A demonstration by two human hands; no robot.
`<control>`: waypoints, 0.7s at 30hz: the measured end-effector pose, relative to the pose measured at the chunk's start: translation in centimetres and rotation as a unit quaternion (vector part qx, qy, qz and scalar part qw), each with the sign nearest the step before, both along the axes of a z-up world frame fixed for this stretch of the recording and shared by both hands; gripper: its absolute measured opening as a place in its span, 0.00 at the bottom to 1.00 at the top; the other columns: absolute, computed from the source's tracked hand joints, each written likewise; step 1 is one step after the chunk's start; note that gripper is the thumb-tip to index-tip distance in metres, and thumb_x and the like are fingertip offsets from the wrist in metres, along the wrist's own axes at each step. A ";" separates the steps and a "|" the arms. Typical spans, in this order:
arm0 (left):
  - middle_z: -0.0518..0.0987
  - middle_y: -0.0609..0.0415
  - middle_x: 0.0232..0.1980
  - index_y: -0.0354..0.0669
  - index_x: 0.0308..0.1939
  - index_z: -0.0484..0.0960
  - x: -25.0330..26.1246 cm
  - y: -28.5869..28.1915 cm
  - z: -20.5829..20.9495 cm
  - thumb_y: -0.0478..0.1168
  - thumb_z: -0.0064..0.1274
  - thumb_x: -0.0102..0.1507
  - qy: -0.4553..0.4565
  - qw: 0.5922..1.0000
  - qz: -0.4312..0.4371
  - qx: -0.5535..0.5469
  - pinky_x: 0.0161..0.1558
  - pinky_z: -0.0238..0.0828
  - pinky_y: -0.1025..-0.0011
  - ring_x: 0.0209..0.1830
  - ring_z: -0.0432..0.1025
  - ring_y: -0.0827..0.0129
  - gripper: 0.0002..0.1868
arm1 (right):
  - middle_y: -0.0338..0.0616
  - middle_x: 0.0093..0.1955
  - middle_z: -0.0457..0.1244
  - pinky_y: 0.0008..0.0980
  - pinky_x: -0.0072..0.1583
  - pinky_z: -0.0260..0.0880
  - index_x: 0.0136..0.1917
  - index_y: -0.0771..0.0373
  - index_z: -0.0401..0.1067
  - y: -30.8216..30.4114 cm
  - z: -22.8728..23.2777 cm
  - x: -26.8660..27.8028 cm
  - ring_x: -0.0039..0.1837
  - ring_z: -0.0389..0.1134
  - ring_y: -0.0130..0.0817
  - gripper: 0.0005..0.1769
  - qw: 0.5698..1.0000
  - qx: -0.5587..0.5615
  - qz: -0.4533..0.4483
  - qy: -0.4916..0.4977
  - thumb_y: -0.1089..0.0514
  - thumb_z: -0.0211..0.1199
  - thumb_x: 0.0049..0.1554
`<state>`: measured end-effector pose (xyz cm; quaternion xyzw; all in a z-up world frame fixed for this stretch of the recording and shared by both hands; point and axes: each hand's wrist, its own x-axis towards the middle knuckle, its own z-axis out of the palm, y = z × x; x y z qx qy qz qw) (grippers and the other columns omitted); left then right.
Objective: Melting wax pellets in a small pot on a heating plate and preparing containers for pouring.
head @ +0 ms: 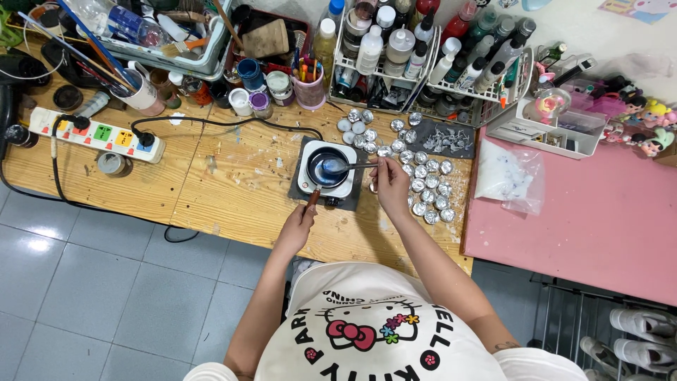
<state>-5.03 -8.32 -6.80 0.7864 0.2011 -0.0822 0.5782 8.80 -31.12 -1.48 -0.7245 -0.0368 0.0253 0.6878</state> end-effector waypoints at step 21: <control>0.70 0.56 0.26 0.36 0.45 0.80 0.1 0.2 -0.7 0.52 0.44 0.71 0.002 1.000 0.002 -0.027 0.31 0.63 0.69 0.25 0.63 0.73 0.21 | 0.48 0.45 0.66 0.40 0.47 0.71 0.58 0.62 0.75 1.2 3.1 -2.3 0.47 0.68 0.45 0.13 0.887 -0.296 0.121 -0.334 0.66 0.64 0.59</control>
